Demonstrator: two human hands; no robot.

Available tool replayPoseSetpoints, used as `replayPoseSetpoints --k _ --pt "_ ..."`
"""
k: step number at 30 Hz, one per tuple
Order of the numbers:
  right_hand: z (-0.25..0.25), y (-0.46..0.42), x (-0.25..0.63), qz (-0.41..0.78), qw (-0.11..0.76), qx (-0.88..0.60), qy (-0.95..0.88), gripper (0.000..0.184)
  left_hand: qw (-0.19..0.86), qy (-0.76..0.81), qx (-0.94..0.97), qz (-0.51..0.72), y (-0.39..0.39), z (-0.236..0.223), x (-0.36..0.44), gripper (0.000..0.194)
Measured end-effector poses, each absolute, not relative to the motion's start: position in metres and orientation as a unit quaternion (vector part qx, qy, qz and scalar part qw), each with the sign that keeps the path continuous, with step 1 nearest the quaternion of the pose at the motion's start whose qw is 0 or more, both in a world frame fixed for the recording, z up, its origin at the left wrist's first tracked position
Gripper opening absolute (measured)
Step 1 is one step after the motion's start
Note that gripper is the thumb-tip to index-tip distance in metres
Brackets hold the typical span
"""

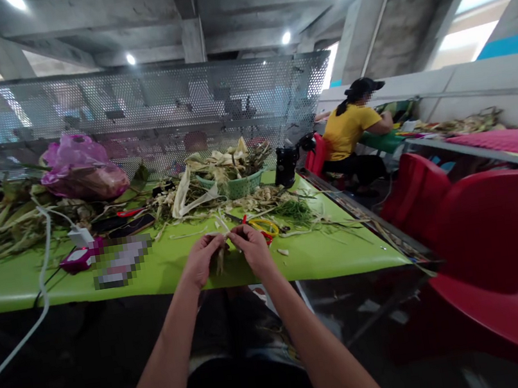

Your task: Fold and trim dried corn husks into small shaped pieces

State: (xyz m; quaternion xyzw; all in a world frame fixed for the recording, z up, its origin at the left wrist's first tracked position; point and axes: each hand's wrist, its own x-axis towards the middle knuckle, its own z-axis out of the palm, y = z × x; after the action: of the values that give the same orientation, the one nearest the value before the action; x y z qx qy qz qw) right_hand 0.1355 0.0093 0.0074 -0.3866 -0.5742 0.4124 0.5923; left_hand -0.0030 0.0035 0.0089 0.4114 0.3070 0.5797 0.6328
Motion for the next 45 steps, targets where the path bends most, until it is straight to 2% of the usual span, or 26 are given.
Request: replayPoseSetpoints --k 4,10,13,24,30,37,45 --pt "0.005 0.01 0.136 0.403 0.597 -0.391 -0.573 0.023 0.598 0.317 0.477 0.561 0.003 0.008 -0.002 0.034" --pt "0.0 0.015 0.137 0.388 0.589 -0.405 -0.582 0.022 0.484 0.375 0.544 0.573 0.013 -0.005 0.001 0.018" --pt "0.0 0.016 0.138 0.378 0.59 -0.412 -0.583 0.024 0.459 0.386 0.556 0.575 0.016 -0.009 0.002 0.017" --pt "0.003 0.015 0.135 0.38 0.584 -0.411 -0.588 0.025 0.486 0.371 0.551 0.568 0.016 -0.008 0.005 0.018" --pt "0.003 0.014 0.136 0.403 0.589 -0.4 -0.575 0.026 0.547 0.357 0.495 0.574 0.012 0.0 0.001 0.03" --pt "0.002 0.014 0.136 0.414 0.59 -0.397 -0.568 0.022 0.652 0.331 0.326 0.599 0.004 0.013 -0.005 0.035" --pt "0.006 0.009 0.136 0.411 0.594 -0.393 -0.569 0.023 0.622 0.332 0.408 0.58 0.006 0.008 -0.005 0.03"
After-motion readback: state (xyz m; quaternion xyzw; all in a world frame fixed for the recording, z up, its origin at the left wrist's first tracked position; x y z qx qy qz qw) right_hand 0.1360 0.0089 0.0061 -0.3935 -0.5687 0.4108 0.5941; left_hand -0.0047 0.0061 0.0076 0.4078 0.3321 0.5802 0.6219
